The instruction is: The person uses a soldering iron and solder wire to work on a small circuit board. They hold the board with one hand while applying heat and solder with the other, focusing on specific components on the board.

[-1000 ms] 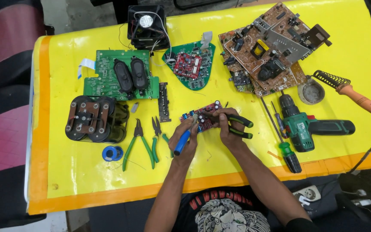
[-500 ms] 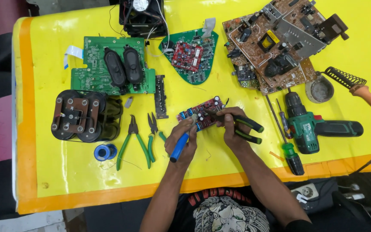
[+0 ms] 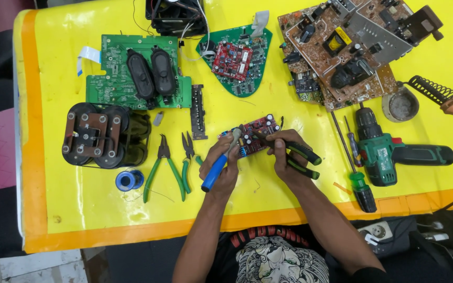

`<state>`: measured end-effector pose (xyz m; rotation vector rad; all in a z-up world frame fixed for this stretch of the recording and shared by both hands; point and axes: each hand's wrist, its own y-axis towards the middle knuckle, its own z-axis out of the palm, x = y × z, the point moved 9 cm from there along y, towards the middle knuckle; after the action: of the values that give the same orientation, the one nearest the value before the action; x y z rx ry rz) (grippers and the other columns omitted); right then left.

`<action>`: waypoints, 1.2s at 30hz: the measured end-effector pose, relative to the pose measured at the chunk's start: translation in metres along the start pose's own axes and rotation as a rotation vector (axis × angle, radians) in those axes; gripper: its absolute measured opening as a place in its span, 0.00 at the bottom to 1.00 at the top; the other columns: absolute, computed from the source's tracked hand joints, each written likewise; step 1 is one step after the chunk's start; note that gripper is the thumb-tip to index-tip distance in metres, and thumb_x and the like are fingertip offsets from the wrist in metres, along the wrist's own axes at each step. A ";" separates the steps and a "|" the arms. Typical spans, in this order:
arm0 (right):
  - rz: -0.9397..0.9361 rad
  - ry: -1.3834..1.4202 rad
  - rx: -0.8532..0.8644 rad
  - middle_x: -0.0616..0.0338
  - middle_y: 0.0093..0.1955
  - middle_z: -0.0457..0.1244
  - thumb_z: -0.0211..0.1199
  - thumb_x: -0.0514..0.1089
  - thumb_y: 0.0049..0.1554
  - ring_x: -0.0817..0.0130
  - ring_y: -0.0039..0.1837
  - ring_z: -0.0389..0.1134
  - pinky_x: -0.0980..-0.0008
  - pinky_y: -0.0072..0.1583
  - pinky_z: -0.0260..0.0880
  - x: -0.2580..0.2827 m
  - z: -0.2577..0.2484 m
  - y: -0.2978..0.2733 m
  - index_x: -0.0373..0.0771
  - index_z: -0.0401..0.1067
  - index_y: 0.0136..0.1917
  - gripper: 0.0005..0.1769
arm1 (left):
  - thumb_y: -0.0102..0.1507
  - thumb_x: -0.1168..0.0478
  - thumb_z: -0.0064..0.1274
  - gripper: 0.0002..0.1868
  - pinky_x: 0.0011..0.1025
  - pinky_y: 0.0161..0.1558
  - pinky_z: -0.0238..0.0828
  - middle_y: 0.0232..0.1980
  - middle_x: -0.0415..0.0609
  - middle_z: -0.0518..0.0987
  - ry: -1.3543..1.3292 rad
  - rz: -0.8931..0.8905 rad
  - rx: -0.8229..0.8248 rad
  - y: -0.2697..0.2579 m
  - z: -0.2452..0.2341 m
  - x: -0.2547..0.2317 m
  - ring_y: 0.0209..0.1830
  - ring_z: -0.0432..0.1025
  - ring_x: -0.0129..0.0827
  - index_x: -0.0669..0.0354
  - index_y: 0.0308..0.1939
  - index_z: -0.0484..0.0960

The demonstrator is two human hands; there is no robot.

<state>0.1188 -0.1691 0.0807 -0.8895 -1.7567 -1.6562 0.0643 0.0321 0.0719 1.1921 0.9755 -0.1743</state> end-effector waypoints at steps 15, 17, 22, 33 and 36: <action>0.018 0.014 0.007 0.46 0.40 0.71 0.58 0.37 0.65 0.63 0.34 0.75 0.70 0.36 0.78 -0.003 0.005 -0.002 0.27 0.76 0.47 0.10 | 0.62 0.69 0.67 0.08 0.44 0.48 0.86 0.43 0.62 0.88 -0.001 -0.029 0.078 0.004 -0.009 -0.005 0.44 0.85 0.54 0.70 0.40 0.84; 0.008 0.007 -0.002 0.46 0.40 0.71 0.58 0.37 0.65 0.64 0.34 0.74 0.70 0.36 0.78 0.001 0.005 -0.002 0.27 0.76 0.47 0.10 | 0.61 0.70 0.67 0.08 0.44 0.48 0.85 0.43 0.62 0.88 -0.002 -0.033 0.080 0.004 -0.008 -0.006 0.44 0.85 0.54 0.70 0.40 0.84; -0.003 0.071 -0.032 0.45 0.41 0.71 0.56 0.37 0.67 0.65 0.34 0.74 0.73 0.36 0.77 -0.011 -0.001 -0.007 0.26 0.74 0.47 0.11 | 0.62 0.70 0.66 0.08 0.43 0.49 0.85 0.43 0.61 0.87 0.016 -0.025 0.072 0.004 -0.006 -0.005 0.45 0.84 0.53 0.70 0.41 0.83; -0.020 -0.044 -0.063 0.47 0.42 0.69 0.52 0.37 0.69 0.65 0.34 0.73 0.75 0.36 0.75 -0.012 -0.017 0.003 0.27 0.71 0.49 0.11 | 0.62 0.70 0.66 0.07 0.44 0.49 0.85 0.43 0.61 0.88 0.003 -0.064 0.090 0.000 -0.003 0.000 0.46 0.84 0.53 0.69 0.42 0.83; 0.024 -0.072 -0.023 0.47 0.42 0.70 0.53 0.36 0.68 0.63 0.35 0.74 0.72 0.37 0.78 -0.009 -0.011 0.008 0.28 0.72 0.49 0.10 | 0.64 0.70 0.64 0.07 0.44 0.51 0.84 0.45 0.62 0.87 0.014 -0.071 0.094 0.005 0.000 -0.001 0.47 0.84 0.54 0.69 0.44 0.83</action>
<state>0.1306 -0.1806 0.0793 -0.9881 -1.7705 -1.6513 0.0667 0.0337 0.0766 1.2472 1.0315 -0.2709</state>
